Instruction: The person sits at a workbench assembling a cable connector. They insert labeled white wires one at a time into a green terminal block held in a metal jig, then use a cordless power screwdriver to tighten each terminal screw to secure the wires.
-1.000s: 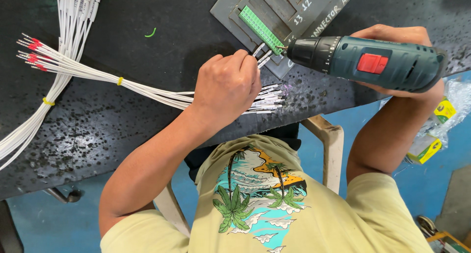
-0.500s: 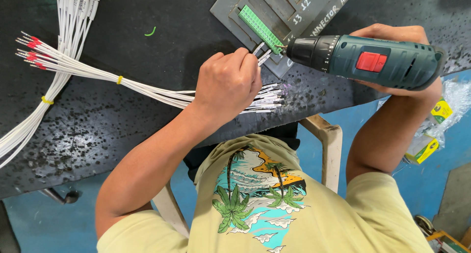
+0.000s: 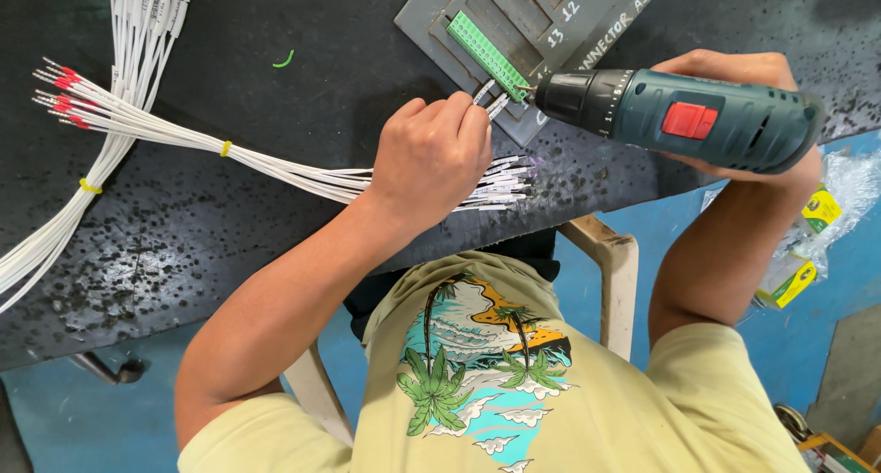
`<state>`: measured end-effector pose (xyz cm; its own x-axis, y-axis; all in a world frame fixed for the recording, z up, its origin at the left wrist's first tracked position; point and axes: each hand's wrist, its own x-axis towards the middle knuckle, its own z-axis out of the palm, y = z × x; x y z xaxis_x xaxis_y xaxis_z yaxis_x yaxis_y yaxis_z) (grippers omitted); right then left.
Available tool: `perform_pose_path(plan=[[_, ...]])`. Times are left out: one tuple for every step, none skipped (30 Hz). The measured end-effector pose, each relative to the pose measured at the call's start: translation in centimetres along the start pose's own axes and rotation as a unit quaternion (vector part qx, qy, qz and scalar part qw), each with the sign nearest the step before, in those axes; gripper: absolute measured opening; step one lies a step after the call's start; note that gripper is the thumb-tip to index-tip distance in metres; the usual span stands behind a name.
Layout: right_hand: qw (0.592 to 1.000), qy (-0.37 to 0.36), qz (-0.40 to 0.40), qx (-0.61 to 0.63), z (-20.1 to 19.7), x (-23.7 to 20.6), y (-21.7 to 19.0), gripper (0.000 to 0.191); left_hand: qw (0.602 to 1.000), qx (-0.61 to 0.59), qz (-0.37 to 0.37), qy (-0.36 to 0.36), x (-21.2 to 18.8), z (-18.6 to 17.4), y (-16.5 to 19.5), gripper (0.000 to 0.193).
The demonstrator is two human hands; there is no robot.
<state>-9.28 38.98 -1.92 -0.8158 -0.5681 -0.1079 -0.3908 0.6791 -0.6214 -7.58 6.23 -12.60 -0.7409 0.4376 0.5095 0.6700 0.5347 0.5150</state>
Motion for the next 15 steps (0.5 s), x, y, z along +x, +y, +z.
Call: perform_pose_path(plan=[[1.0,-0.003,0.012,0.01,-0.1,-0.3,0.1,0.04,1.0,-0.003,0.001,0.0,0.0,0.0,0.0,0.021],[0.999,-0.006,0.025,0.02,-0.1,-0.5,0.3,0.04,1.0,-0.006,0.002,0.0,0.1,0.0,-0.1,0.021],[0.999,-0.025,0.039,0.011,-0.1,-0.7,0.3,0.037,1.0,-0.01,0.003,-0.001,0.1,0.0,-0.1,0.021],[0.998,-0.043,0.054,0.002,-0.1,-0.9,0.3,0.033,1.0,-0.012,0.002,-0.004,0.1,0.0,-0.1,0.021],[0.998,-0.037,0.051,0.014,0.0,-1.2,0.1,0.03,1.0,-0.015,0.001,-0.005,0.1,0.0,-0.2,0.021],[0.998,-0.032,0.048,0.026,0.1,-1.3,-0.1,0.028,1.0,-0.017,0.001,-0.007,0.1,-0.1,-0.2,0.021],[0.998,-0.003,0.027,0.059,0.7,-1.6,-0.7,0.027,1.0,-0.023,-0.002,-0.007,0.2,-0.1,-0.3,0.021],[0.995,0.025,0.006,0.092,1.0,-1.7,-1.2,0.025,1.0,-0.03,-0.005,-0.006,0.1,-0.2,-0.3,0.021],[0.988,0.028,0.009,0.149,0.9,-1.8,-1.6,0.025,0.999,-0.037,-0.008,-0.007,0.1,-0.2,-0.3,0.021],[0.978,0.03,0.013,0.206,0.8,-1.7,-2.0,0.027,0.999,-0.041,-0.008,-0.008,0.1,-0.3,-0.3,0.021],[0.965,0.031,0.016,0.261,0.7,-1.5,-2.4,0.029,0.999,-0.044,-0.007,-0.008,0.1,-0.3,-0.4,0.021],[0.977,0.03,0.014,0.211,0.7,-1.3,-2.8,0.028,0.999,-0.047,-0.007,-0.008,0.1,-0.3,-0.5,0.02],[0.987,0.028,0.011,0.16,0.6,-1.1,-3.2,0.028,0.999,-0.046,-0.007,-0.006,0.0,-0.3,-0.5,0.02],[0.994,0.028,0.009,0.109,0.5,-1.0,-3.5,0.029,0.999,-0.045,-0.006,-0.005,0.0,-0.3,-0.5,0.02],[0.995,0.029,0.008,0.095,0.5,-0.8,-3.8,0.029,0.999,-0.043,-0.005,-0.003,0.0,-0.3,-0.5,0.019]])
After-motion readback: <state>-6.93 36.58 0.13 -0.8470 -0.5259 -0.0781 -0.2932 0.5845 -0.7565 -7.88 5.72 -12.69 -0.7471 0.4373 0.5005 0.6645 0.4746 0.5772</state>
